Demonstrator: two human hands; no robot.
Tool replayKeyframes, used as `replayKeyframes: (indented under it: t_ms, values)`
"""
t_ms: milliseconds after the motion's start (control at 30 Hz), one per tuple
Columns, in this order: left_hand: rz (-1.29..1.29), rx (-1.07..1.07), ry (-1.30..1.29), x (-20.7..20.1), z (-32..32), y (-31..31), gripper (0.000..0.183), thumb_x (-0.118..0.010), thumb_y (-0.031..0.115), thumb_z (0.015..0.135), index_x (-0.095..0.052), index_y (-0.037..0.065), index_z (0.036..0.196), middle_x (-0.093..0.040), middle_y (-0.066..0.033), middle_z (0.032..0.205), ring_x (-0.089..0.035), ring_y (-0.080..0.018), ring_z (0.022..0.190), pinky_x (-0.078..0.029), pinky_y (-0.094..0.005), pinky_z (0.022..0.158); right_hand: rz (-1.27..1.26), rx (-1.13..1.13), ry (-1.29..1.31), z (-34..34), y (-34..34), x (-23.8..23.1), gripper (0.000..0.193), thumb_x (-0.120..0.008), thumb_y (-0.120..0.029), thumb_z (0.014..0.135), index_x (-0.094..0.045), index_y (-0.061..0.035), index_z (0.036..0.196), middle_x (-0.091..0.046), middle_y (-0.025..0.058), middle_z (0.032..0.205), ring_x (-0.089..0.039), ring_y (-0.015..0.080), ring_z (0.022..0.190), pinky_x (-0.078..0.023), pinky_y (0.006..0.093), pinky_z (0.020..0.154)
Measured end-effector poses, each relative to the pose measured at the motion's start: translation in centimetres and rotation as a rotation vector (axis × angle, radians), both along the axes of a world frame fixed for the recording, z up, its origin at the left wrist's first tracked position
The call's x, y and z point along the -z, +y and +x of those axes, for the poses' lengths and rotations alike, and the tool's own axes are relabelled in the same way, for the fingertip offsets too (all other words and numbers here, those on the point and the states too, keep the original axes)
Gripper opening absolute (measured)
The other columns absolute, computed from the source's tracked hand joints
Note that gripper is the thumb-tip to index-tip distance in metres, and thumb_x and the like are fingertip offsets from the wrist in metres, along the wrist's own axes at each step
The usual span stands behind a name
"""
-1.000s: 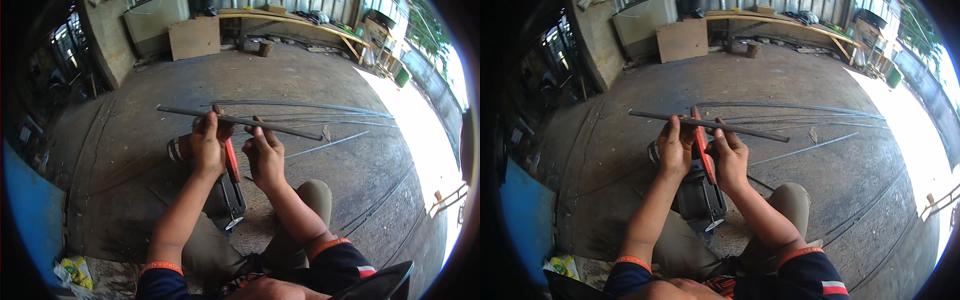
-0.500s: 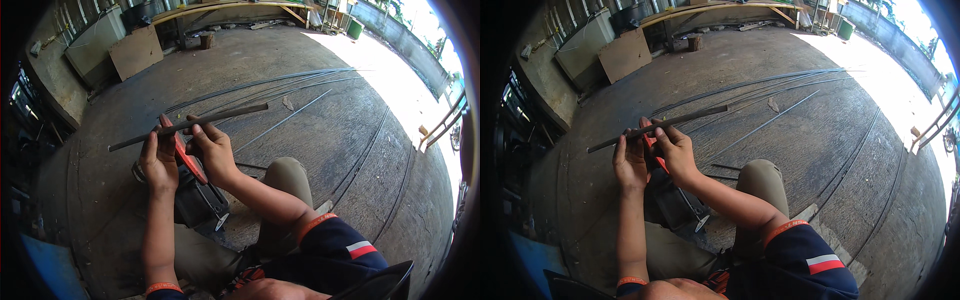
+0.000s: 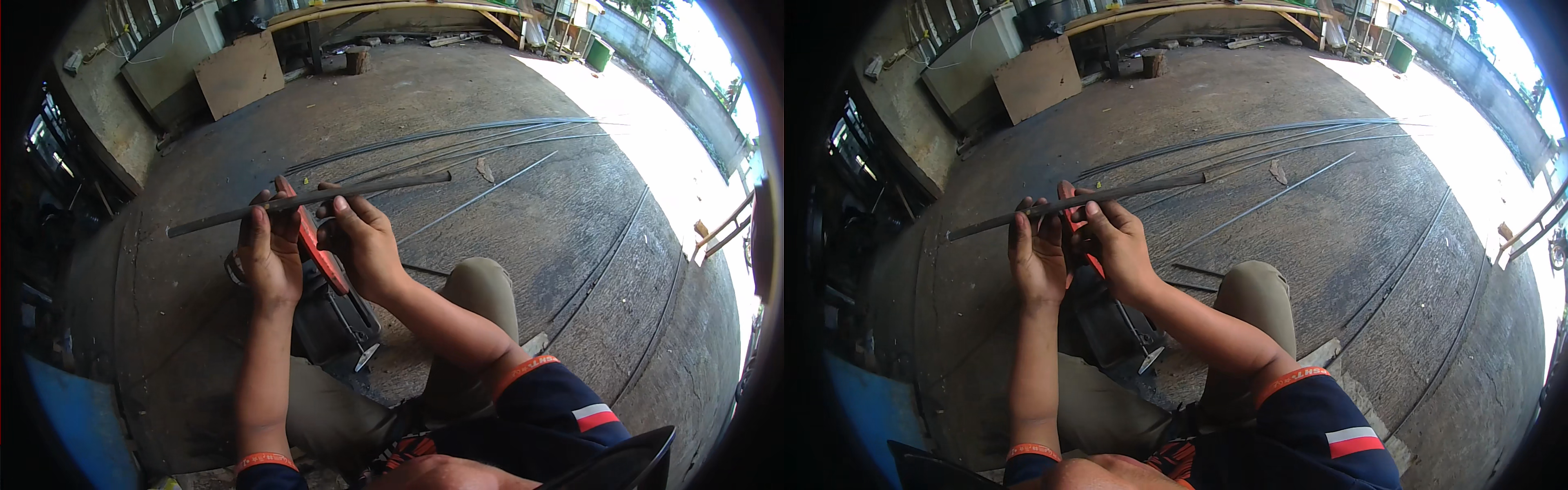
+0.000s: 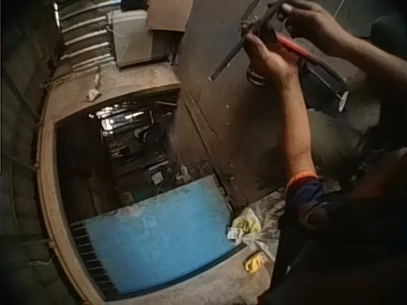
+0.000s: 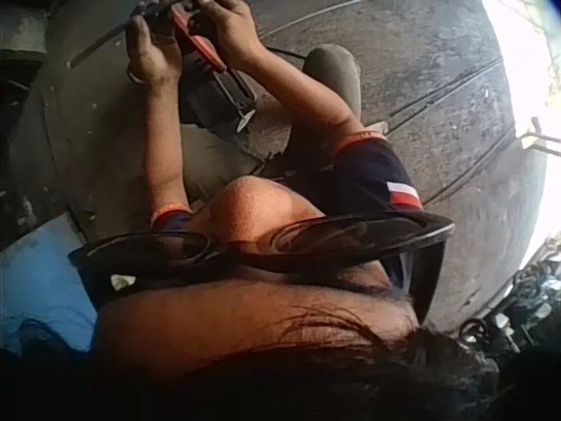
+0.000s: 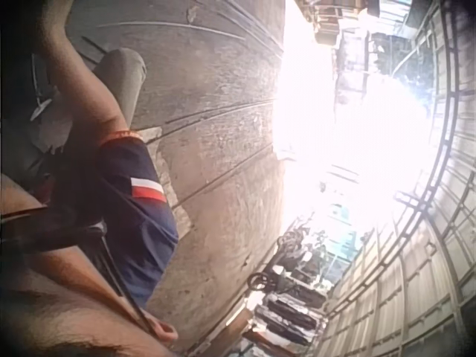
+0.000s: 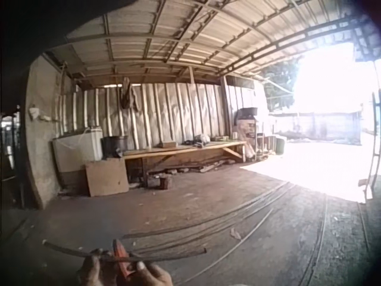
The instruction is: Measure and cut metal rods using a circular metal saw.
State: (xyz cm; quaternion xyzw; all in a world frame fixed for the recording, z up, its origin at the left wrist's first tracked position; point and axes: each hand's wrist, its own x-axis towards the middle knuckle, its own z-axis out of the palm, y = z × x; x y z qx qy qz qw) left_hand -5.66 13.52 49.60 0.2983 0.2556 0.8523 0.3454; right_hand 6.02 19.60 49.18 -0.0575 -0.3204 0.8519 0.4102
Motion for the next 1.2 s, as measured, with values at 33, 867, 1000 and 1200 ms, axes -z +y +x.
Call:
replayKeyframes:
  t_ms: [33, 867, 1000, 1200]
  values:
    - [-0.009, -0.014, 0.012, 0.0, 0.0, 0.1, 0.024, -0.051, 0.020, 0.093, -0.055, 0.003, 0.109, -0.061, -0.0123, 0.110, -0.061, -0.0195, 0.100, -0.052, -0.0300, 0.086, -0.014, -0.006, 0.014, -0.2, 0.2, 0.5, 0.033, -0.047, -0.018, 0.095, -0.047, -0.0010, 0.123, -0.054, 0.0039, 0.089, -0.055, 0.0117, 0.073, -0.047, 0.0266, 0.068]
    - [-0.080, -0.145, 0.180, 0.7, -0.5, 0.1, 0.017, -0.057, 0.014, 0.089, -0.056, 0.003, 0.102, -0.061, -0.0086, 0.095, -0.060, -0.0140, 0.083, -0.054, -0.0266, 0.074, 0.028, -0.159, -0.291, 0.2, -0.2, -0.6, 0.019, -0.048, -0.022, 0.092, -0.052, -0.0044, 0.097, -0.056, 0.0038, 0.075, -0.051, 0.0144, 0.063, -0.042, 0.0293, 0.059]
    - [-0.152, -0.224, 0.206, 0.7, -0.9, 0.0, 0.012, -0.057, 0.015, 0.090, -0.058, 0.004, 0.096, -0.061, -0.0058, 0.094, -0.060, -0.0118, 0.081, -0.053, -0.0265, 0.073, 0.519, -0.094, -0.464, 0.9, -0.6, -0.9, 0.018, -0.059, -0.014, 0.087, -0.061, 0.0029, 0.093, -0.064, 0.0064, 0.074, -0.057, 0.0113, 0.062, -0.045, 0.0244, 0.059]
    - [-0.209, -0.320, 0.325, 0.8, -1.1, -0.2, 0.010, -0.063, 0.014, 0.086, -0.061, 0.004, 0.087, -0.059, -0.0003, 0.083, -0.056, -0.0071, 0.076, -0.047, -0.0220, 0.068, 1.353, 0.917, -0.597, 0.1, -0.4, -0.2, 0.022, -0.066, -0.003, 0.073, -0.062, -0.0016, 0.095, -0.063, 0.0107, 0.087, -0.060, 0.0258, 0.077, -0.048, 0.0346, 0.070]
